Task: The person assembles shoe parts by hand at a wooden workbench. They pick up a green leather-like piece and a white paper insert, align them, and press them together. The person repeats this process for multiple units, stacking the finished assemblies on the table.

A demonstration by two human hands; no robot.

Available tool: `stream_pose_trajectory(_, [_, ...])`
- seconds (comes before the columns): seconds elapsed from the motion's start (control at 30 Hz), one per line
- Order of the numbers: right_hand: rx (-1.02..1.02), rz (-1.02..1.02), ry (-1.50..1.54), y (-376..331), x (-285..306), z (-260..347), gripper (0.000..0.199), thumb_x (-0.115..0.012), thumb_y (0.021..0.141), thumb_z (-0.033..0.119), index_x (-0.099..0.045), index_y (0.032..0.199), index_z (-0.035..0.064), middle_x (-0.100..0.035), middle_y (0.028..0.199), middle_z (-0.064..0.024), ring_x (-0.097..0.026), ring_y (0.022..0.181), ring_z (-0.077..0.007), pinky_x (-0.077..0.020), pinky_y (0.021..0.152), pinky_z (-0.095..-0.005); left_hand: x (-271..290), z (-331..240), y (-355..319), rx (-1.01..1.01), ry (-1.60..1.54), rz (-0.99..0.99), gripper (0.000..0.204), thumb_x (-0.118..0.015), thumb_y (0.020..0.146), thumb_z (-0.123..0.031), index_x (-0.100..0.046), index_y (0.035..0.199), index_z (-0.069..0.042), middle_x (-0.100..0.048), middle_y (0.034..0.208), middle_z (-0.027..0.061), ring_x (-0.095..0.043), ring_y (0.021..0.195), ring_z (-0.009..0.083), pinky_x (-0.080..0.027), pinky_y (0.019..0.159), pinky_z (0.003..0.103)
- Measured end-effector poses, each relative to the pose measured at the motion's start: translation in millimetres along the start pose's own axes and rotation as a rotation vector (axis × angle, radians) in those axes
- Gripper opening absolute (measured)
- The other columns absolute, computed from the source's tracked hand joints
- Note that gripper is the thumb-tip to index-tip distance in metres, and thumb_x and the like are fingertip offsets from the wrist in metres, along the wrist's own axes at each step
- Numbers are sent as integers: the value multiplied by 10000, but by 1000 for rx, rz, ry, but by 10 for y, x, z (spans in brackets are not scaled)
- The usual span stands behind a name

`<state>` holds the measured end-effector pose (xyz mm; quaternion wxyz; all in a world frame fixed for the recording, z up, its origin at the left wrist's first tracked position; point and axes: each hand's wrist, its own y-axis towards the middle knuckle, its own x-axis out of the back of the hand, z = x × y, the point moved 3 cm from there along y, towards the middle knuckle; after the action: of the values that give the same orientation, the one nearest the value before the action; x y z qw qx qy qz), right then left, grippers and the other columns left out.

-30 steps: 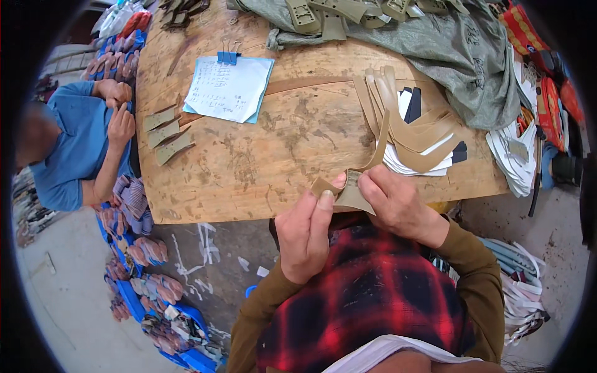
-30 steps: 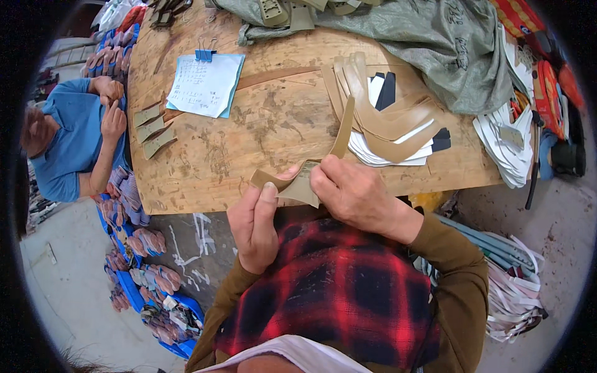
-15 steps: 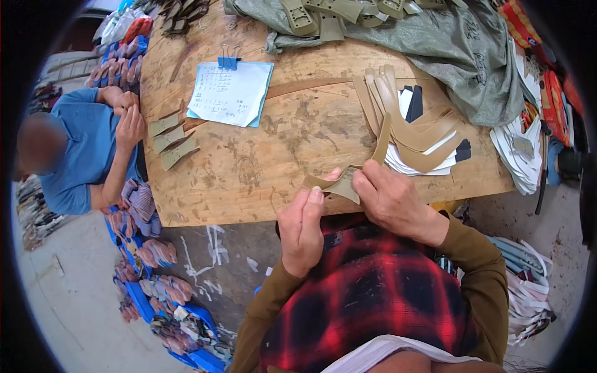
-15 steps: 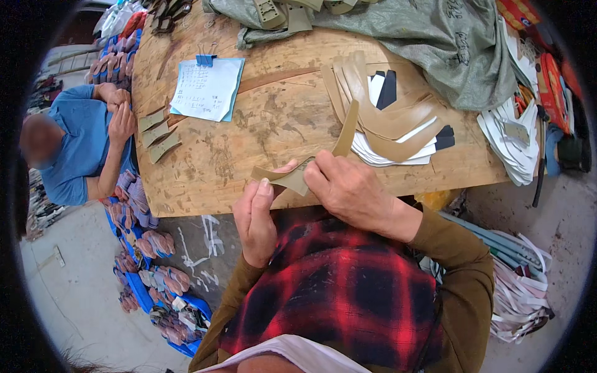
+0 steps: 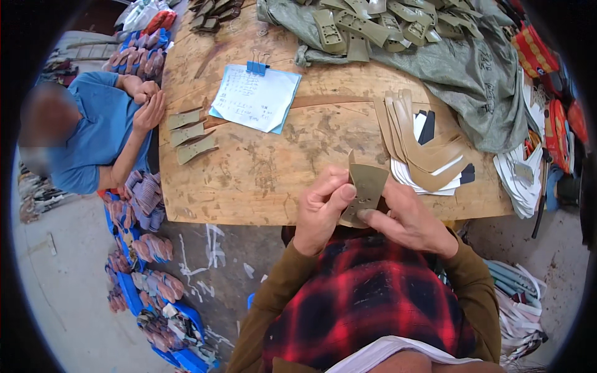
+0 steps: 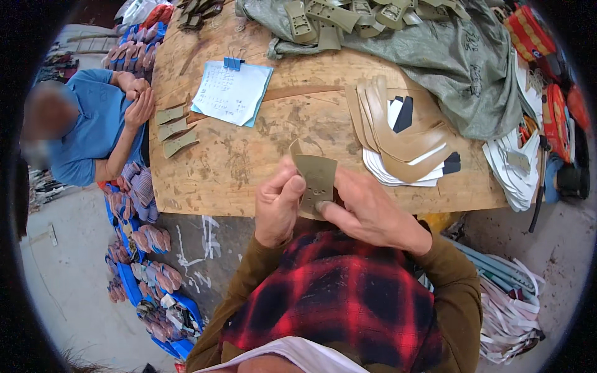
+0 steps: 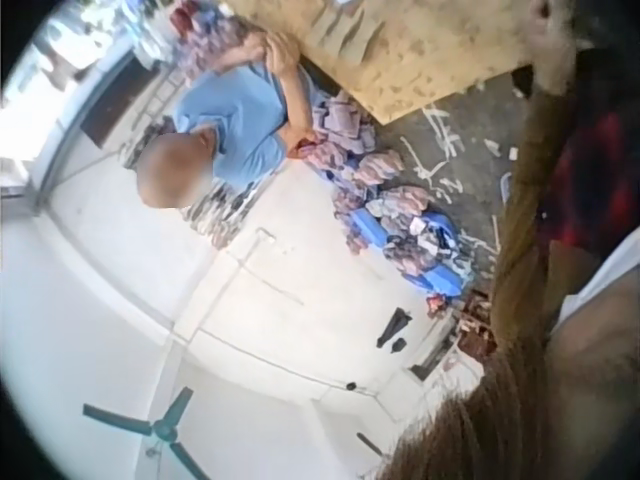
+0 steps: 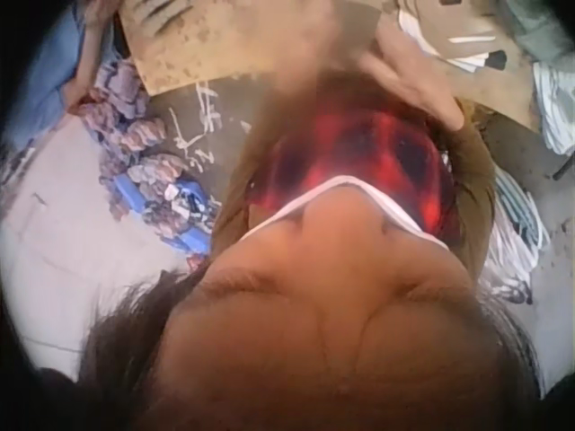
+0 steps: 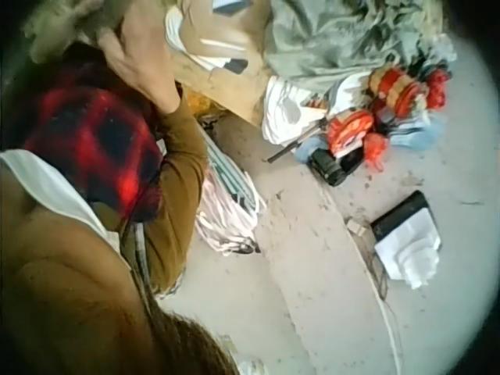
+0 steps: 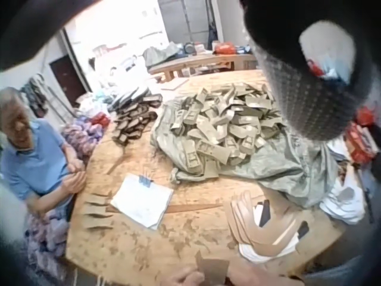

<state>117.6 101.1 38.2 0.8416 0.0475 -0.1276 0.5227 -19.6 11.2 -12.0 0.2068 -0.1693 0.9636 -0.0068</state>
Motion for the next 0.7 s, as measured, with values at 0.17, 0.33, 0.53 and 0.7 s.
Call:
stream_pose_trajectory(0.17, [-6,19,-42,-6,-137,-29,497,-605,822,38,-471,1299,-11,-588,1087,-246,-584,994,-430,-474,844,-454,12,-129,148,-16,269,-83,278,-600,996,-265,-659,901,-11,-494,777,-26,-449,713,72,-368,614,243])
stream_pose_trajectory(0.33, [74,-5,-101,58,-103,-72,485,-612,835,46,-469,1296,-5,-581,1081,-241,-575,1005,-427,-466,856,-451,-74,-215,343,137,-184,-121,361,-555,1015,-329,-639,853,-18,-491,735,-30,-442,683,59,-359,597,237])
stream_pose_trajectory(0.53, [-32,8,-57,53,-44,-67,382,-611,844,47,-484,1199,-14,-579,1030,-227,-565,951,-429,-458,823,-458,182,-105,-9,176,393,158,351,-527,1026,-310,-657,903,-9,-561,734,-1,-486,662,85,-394,571,268])
stream_pose_trajectory(0.7, [-27,81,-325,8,-78,-131,345,-628,834,28,-486,1147,-8,-578,979,-208,-582,891,-423,-473,762,-455,175,-199,48,235,656,262,262,-627,955,-236,-659,1043,10,-655,827,95,-613,715,158,-467,614,297])
